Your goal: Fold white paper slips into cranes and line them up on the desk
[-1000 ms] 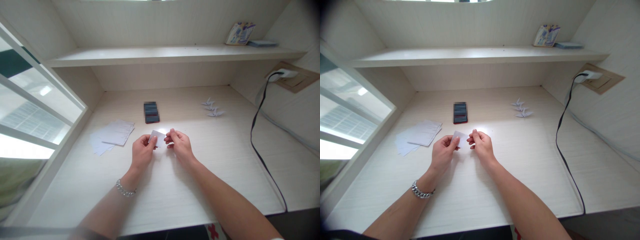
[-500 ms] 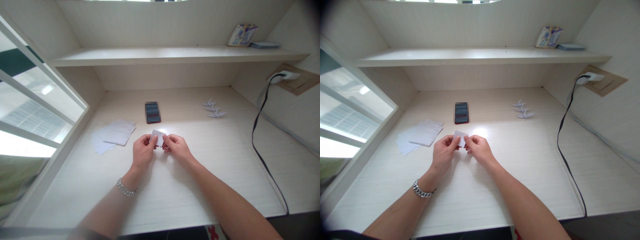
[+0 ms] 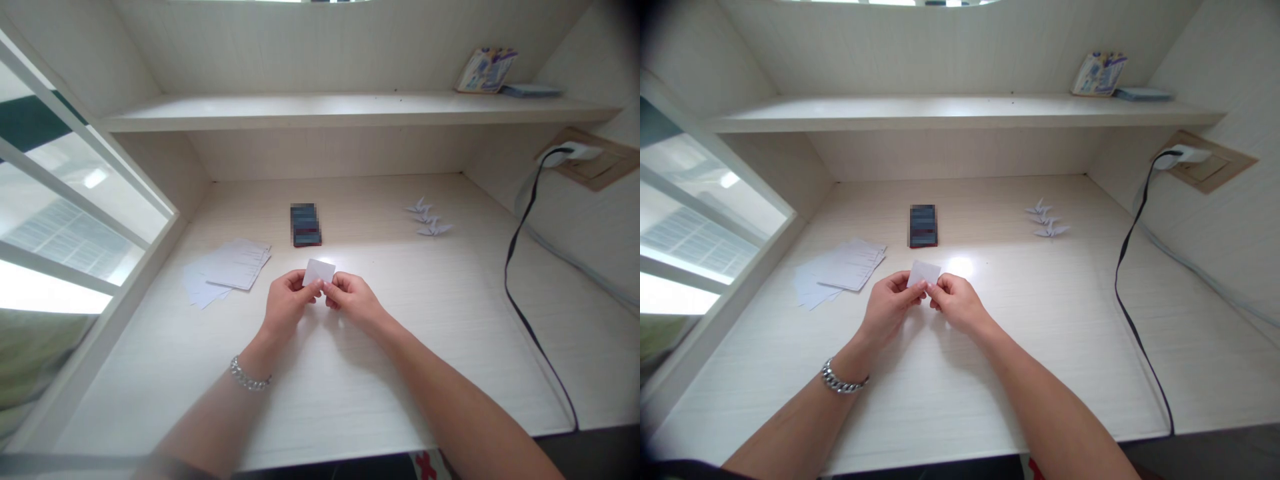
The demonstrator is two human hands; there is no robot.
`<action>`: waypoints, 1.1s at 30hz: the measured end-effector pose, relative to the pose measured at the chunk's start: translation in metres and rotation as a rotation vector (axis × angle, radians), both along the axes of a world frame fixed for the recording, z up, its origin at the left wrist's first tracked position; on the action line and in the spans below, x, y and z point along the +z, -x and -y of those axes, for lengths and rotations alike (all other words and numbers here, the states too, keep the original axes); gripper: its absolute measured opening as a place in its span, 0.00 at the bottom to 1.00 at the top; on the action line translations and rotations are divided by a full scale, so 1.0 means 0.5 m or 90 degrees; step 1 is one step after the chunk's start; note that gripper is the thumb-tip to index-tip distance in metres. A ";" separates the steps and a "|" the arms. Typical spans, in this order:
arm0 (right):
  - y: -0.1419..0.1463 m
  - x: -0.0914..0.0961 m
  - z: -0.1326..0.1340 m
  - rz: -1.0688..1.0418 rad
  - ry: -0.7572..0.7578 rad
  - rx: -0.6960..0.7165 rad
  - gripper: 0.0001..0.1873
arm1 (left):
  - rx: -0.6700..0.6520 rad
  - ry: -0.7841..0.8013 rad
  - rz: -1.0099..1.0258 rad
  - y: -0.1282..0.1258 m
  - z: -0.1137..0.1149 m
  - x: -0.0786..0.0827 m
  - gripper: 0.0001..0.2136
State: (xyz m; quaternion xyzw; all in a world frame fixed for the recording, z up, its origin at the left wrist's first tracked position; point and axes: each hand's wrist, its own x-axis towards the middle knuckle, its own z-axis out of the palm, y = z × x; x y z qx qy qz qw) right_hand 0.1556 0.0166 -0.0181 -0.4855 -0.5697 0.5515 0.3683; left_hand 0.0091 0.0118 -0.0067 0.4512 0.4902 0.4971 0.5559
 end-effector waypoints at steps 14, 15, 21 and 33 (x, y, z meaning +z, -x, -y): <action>-0.007 0.006 0.005 0.006 0.009 0.009 0.14 | 0.164 0.021 0.051 0.056 -0.034 0.007 0.15; -0.007 0.008 0.006 0.002 0.009 0.015 0.15 | 0.160 0.021 0.063 0.056 -0.033 0.011 0.15; -0.007 0.021 0.009 -0.006 0.032 0.078 0.16 | -0.097 0.064 0.046 0.027 -0.007 0.014 0.12; 0.004 0.023 0.005 -0.195 0.094 -0.051 0.15 | -0.064 0.033 -0.032 0.025 -0.005 -0.001 0.12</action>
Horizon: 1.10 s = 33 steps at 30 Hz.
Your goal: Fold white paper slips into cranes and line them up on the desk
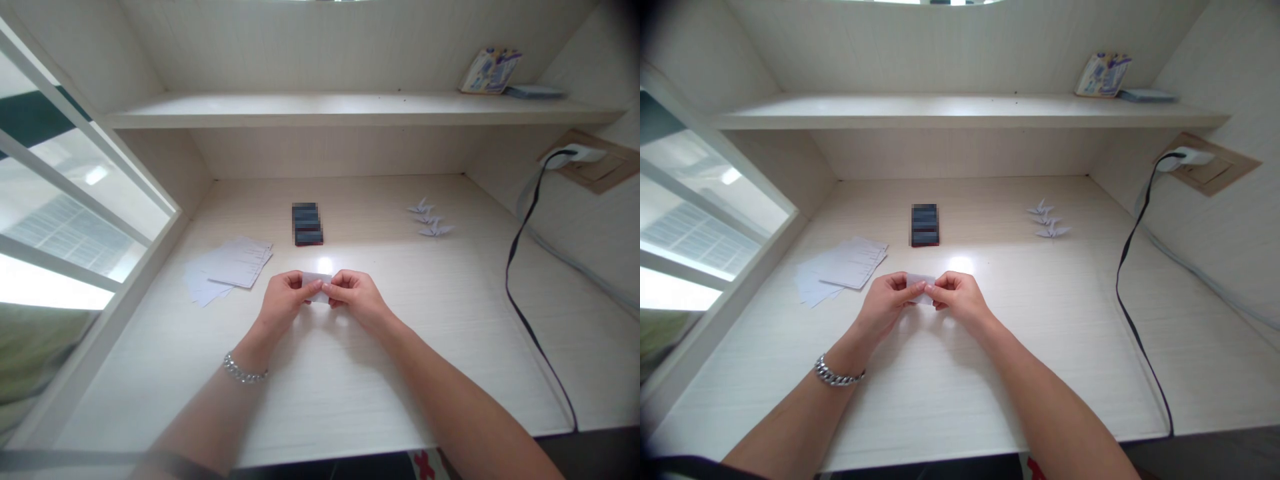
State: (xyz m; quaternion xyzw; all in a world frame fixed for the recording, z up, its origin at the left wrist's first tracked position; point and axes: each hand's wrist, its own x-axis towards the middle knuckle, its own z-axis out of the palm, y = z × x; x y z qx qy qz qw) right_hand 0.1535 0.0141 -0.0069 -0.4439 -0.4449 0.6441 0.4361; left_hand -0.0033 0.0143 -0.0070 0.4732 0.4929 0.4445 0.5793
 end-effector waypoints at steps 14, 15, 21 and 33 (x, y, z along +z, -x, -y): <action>-0.003 -0.014 -0.006 0.047 -0.034 -0.091 0.12 | 0.044 0.013 0.011 -0.003 -0.003 0.002 0.11; -0.003 -0.015 -0.006 0.045 -0.027 -0.097 0.13 | 0.048 0.007 0.008 -0.004 -0.003 0.002 0.11; 0.002 -0.027 -0.009 0.027 -0.039 -0.099 0.15 | 0.067 -0.032 -0.015 -0.007 -0.002 -0.003 0.11; 0.001 0.000 0.002 0.168 -0.093 0.046 0.17 | 0.116 -0.064 -0.028 -0.004 -0.005 -0.008 0.12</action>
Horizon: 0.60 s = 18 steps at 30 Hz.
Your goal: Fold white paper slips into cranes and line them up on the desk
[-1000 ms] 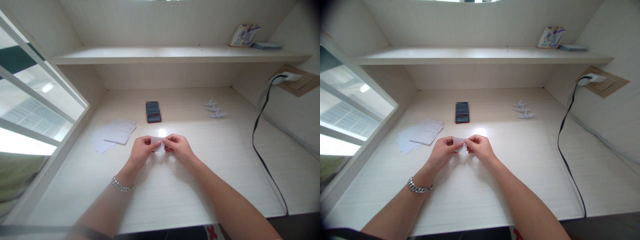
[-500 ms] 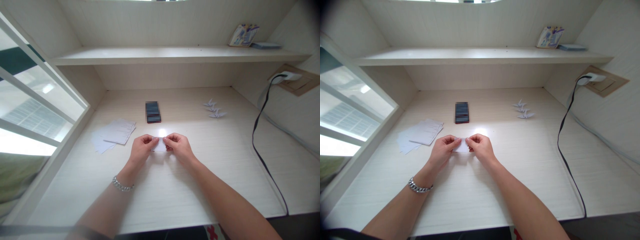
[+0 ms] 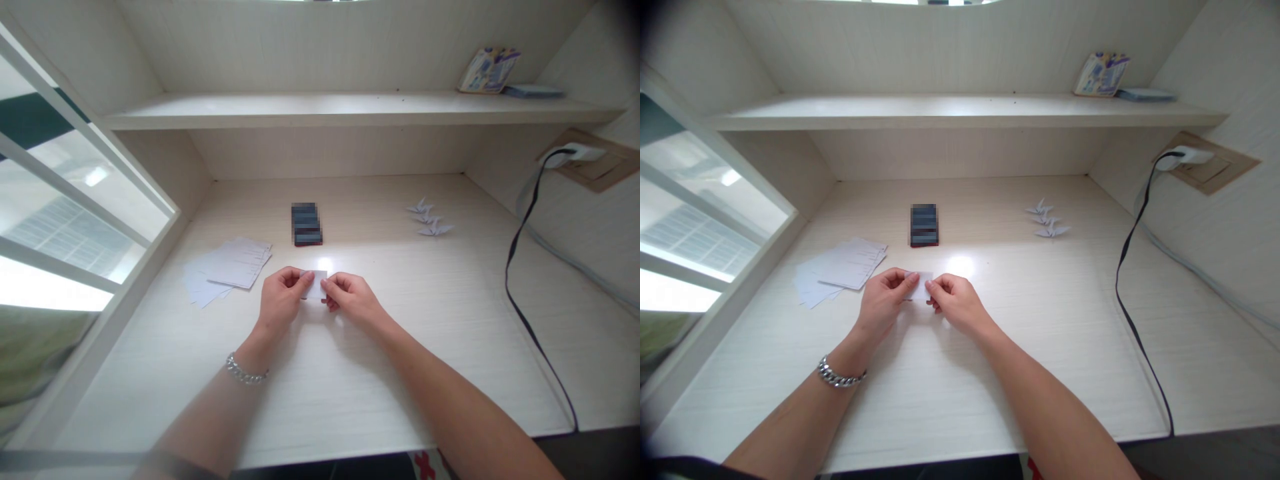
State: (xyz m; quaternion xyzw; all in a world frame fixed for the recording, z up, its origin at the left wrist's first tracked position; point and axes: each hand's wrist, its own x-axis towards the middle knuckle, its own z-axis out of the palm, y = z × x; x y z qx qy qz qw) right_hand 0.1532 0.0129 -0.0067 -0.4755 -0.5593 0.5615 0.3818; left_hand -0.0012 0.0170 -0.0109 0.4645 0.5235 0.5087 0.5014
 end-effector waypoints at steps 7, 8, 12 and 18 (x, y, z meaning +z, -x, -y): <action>0.002 -0.002 0.003 0.009 0.036 0.098 0.15 | 0.014 0.001 0.024 0.005 -0.002 0.001 0.12; 0.001 -0.004 0.002 0.005 0.033 0.091 0.15 | 0.004 0.009 0.027 0.005 -0.001 0.003 0.12; -0.003 -0.009 -0.004 -0.006 0.031 0.036 0.14 | -0.075 0.031 0.004 0.005 0.002 0.010 0.14; -0.013 -0.012 -0.007 -0.008 0.012 0.051 0.13 | -0.022 0.053 0.020 0.017 -0.007 0.014 0.14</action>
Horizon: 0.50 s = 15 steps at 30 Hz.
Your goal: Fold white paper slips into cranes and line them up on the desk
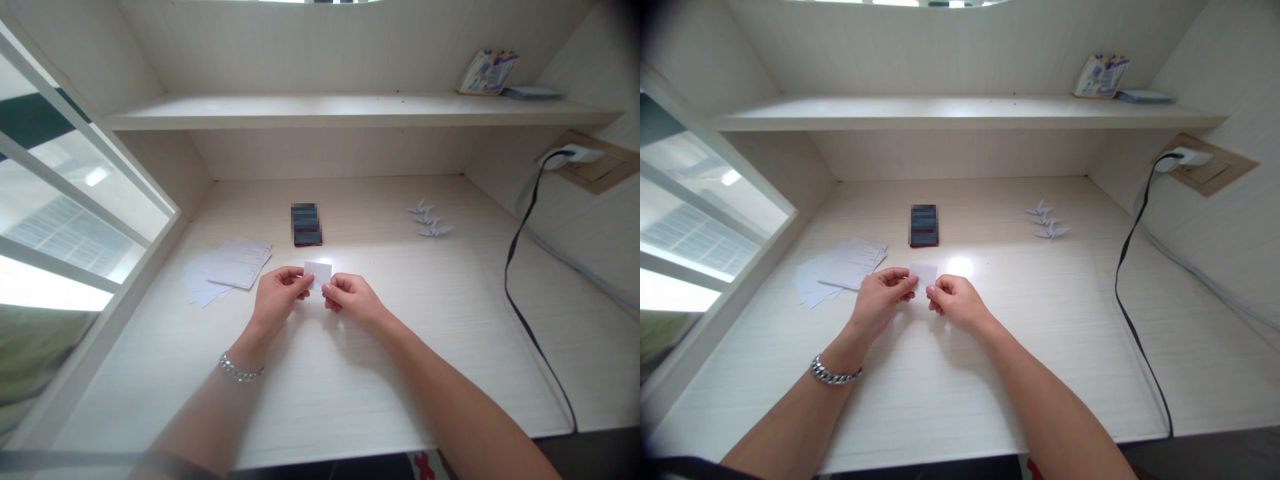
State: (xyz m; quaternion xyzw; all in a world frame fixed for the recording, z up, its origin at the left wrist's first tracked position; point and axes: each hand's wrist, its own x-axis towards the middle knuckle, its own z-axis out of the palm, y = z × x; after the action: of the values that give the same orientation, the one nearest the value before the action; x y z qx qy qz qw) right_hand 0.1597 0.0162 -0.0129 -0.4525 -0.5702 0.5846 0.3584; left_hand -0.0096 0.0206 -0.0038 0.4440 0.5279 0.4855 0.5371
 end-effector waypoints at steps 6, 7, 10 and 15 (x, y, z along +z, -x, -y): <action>-0.004 0.002 0.004 0.012 0.008 0.042 0.13 | 0.005 0.033 0.080 0.010 -0.006 0.009 0.17; -0.003 0.003 0.004 0.015 0.013 0.049 0.13 | -0.025 0.032 0.079 0.008 -0.005 0.007 0.16; -0.001 0.001 0.001 0.018 0.008 0.007 0.12 | -0.046 0.001 0.102 0.001 -0.001 -0.003 0.12; -0.002 -0.005 -0.006 -0.026 -0.027 -0.115 0.10 | -0.148 -0.017 0.036 -0.001 0.003 -0.007 0.13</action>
State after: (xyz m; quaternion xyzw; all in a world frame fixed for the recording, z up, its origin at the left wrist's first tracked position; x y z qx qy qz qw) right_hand 0.1605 0.0194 -0.0153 -0.4825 -0.5319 0.5465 0.4309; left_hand -0.0092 0.0191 -0.0073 0.4952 0.4511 0.4393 0.5986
